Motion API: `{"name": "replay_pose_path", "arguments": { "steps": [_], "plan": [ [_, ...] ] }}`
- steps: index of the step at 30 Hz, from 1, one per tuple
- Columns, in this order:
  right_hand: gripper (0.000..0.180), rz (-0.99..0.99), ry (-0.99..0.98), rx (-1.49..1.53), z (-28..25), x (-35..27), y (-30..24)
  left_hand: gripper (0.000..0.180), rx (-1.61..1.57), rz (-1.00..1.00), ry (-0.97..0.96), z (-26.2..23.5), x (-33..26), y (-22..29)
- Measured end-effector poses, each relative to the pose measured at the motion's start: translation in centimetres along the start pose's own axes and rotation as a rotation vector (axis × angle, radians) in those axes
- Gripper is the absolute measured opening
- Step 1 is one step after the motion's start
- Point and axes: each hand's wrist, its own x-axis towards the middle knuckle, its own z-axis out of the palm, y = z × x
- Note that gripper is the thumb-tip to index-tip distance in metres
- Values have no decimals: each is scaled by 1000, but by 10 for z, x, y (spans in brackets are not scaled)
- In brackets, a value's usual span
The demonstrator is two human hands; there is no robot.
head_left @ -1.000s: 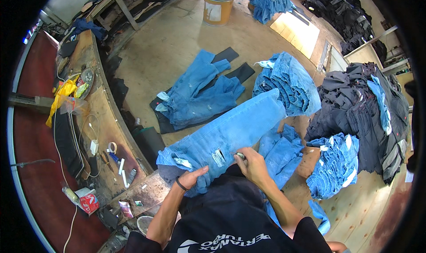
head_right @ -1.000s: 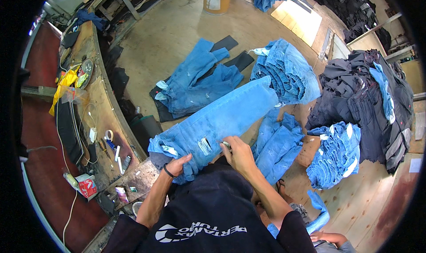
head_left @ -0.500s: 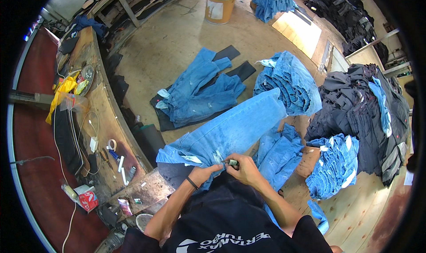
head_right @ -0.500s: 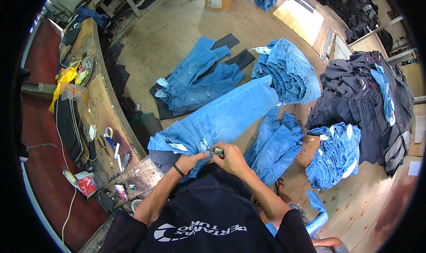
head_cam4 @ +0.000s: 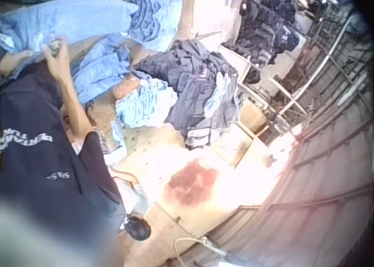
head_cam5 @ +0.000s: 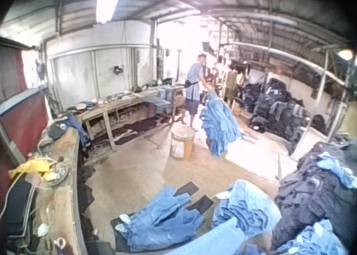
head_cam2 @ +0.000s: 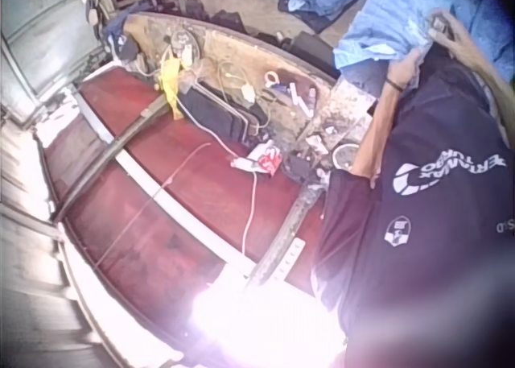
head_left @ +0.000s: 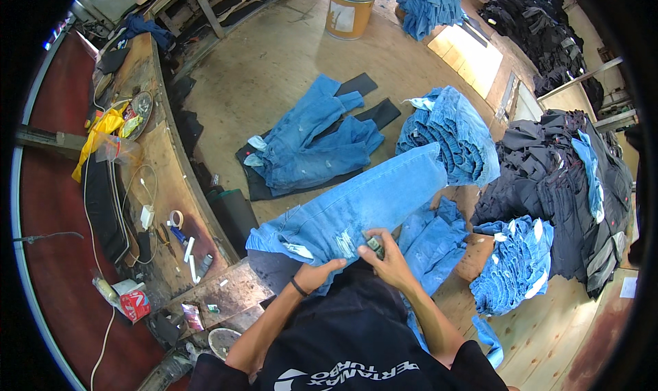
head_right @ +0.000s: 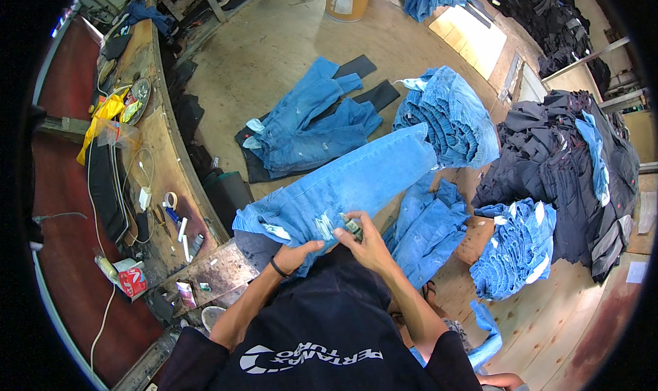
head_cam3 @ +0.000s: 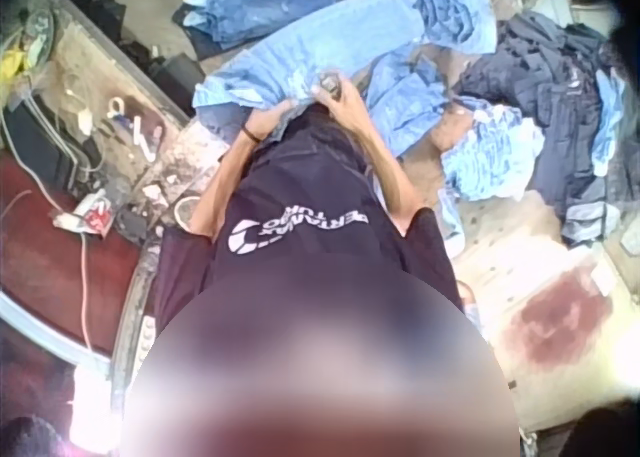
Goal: The person distresses a pair of light-blue jeans by repeatedly scraping and cutting the fabric with a small handheld tool. They work on one leg at a time, creating worn areas and frayed edges, then place the finished jeans aside and pick up another pair to continue the process.
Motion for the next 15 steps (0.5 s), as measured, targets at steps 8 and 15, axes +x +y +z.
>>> {"name": "replay_pose_path", "arguments": {
  "steps": [8, 15],
  "plan": [
    [19, -442, -134, -465, -20, -4, -4, 39, -90, -314, -178, -42, -2, -6],
    [15, -476, -29, -527, -14, -1, 0, 57, -210, -272, -259, -57, -3, -15]
  ]
}}
